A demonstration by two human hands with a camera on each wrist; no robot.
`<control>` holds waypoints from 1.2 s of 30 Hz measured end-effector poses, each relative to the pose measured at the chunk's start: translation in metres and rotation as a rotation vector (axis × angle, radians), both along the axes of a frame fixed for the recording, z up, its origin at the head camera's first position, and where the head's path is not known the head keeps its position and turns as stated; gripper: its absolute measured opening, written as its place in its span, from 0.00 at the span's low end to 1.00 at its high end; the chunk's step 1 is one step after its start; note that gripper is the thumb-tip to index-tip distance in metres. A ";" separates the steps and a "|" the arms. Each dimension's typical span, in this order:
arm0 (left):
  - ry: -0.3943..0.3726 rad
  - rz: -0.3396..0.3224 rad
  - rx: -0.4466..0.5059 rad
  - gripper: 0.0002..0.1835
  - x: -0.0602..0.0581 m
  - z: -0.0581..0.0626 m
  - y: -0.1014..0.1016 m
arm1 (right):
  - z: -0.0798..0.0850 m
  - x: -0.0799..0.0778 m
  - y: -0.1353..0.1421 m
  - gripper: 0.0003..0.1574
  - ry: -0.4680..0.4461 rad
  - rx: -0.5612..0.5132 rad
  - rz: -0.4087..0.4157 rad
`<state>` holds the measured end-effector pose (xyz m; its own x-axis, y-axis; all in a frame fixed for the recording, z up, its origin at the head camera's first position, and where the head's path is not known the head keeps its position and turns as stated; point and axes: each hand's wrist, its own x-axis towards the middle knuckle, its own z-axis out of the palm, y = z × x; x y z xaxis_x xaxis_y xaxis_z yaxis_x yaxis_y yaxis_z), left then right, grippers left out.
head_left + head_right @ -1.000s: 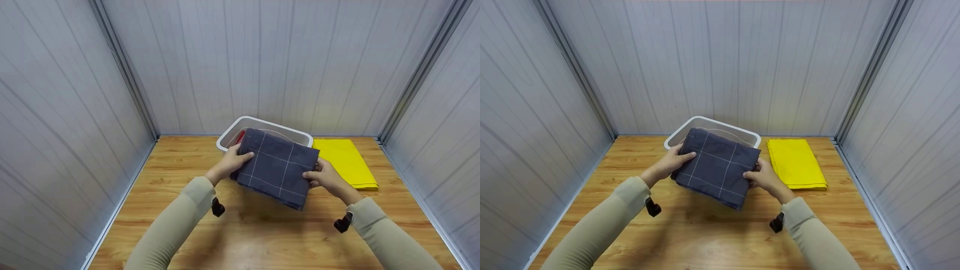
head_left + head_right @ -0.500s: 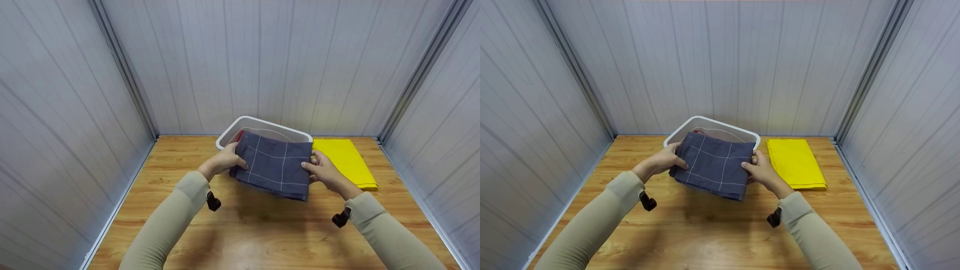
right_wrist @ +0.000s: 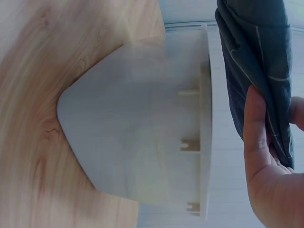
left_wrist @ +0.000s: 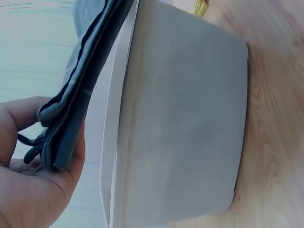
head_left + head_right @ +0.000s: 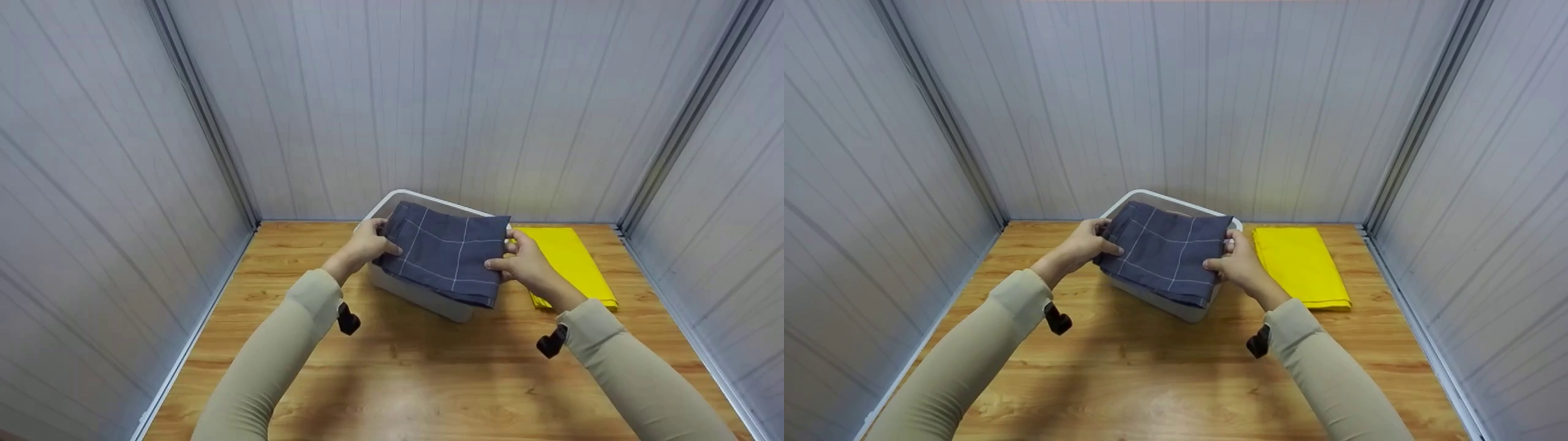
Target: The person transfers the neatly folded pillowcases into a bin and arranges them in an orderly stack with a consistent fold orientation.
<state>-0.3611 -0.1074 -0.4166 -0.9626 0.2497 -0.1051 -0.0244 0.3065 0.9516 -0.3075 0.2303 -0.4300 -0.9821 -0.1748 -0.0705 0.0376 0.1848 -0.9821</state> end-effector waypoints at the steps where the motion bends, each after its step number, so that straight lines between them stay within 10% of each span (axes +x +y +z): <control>1: 0.010 0.018 0.000 0.36 -0.001 0.001 -0.001 | 0.002 -0.001 -0.001 0.44 0.003 -0.004 -0.009; 19: 0.134 0.095 0.056 0.25 -0.030 0.017 -0.003 | 0.025 -0.027 -0.013 0.43 0.020 0.012 -0.074; 36: 0.319 0.146 -0.076 0.24 -0.047 -0.007 0.004 | 0.007 -0.050 -0.014 0.41 0.143 0.092 -0.116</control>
